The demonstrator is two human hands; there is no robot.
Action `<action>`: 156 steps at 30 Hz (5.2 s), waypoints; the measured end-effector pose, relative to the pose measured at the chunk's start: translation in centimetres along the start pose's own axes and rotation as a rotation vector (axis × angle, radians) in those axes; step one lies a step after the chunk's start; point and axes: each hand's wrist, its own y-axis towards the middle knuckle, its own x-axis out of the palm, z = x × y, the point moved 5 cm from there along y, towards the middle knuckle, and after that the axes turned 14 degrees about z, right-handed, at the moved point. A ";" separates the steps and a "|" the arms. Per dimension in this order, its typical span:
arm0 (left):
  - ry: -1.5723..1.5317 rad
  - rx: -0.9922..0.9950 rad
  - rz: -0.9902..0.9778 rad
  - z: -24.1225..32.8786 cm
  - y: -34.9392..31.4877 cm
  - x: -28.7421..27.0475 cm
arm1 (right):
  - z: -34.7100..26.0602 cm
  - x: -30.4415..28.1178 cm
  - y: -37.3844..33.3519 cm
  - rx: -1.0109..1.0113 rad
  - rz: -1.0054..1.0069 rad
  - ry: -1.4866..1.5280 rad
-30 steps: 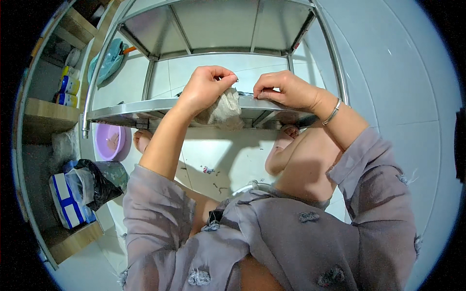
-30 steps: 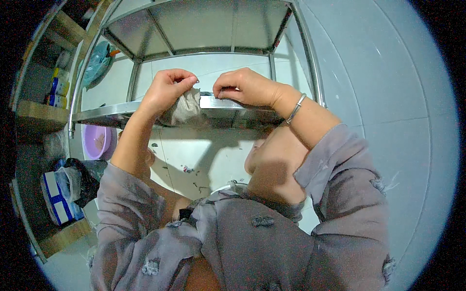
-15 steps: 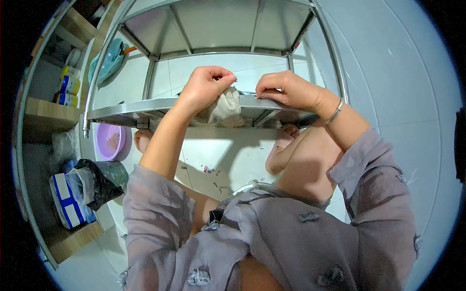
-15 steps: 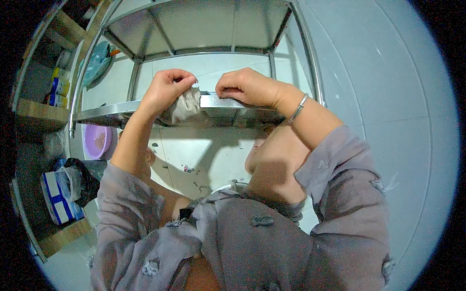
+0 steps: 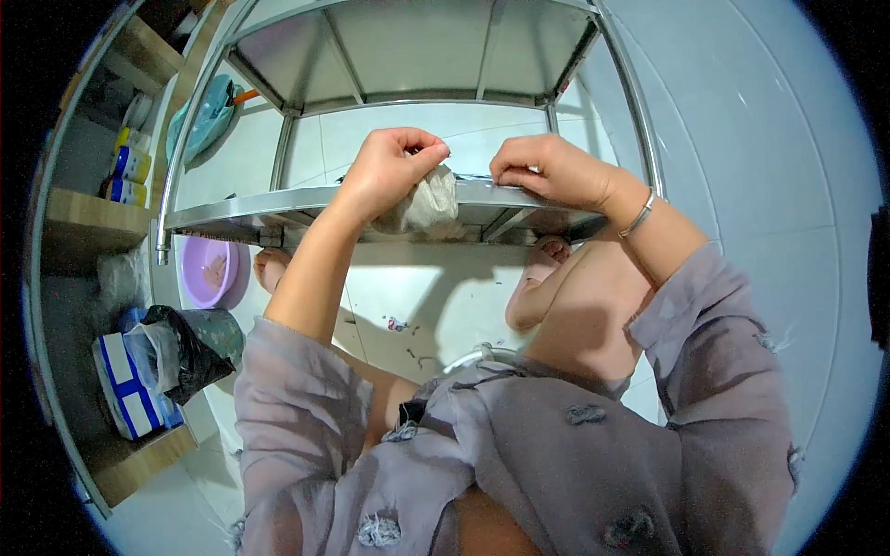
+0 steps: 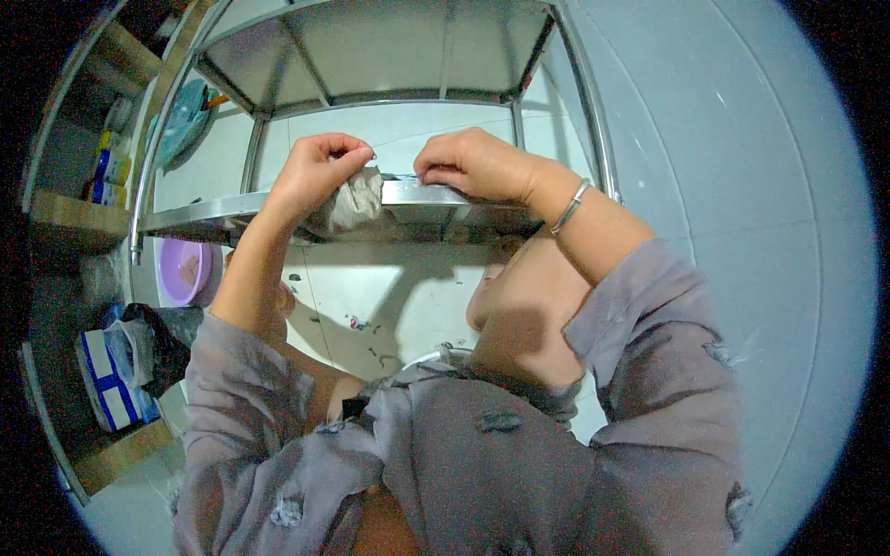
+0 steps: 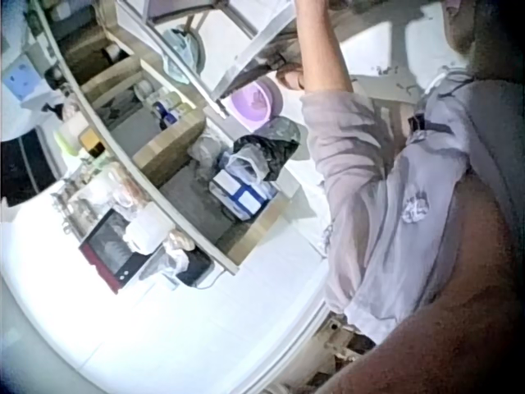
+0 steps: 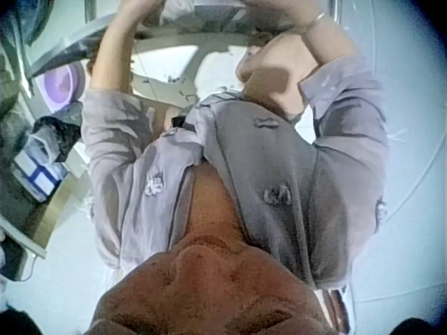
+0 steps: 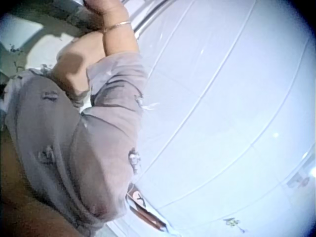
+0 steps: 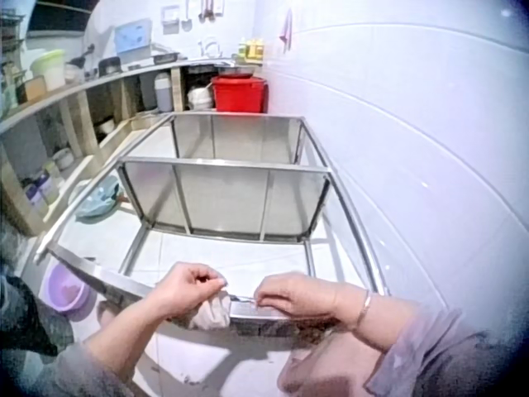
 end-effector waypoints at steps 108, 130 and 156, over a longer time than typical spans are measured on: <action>0.370 -0.389 1.245 -34.8 -26.3 -54.5 | -1.1 6.5 3.5 0.732 0.316 0.308; 0.314 0.081 -0.186 -2.2 -2.3 -5.7 | 0.3 -0.6 -3.4 0.054 -0.067 -0.227; -0.165 -0.252 -0.615 0.1 1.3 5.4 | 2.7 -3.3 -5.8 0.418 0.021 -0.242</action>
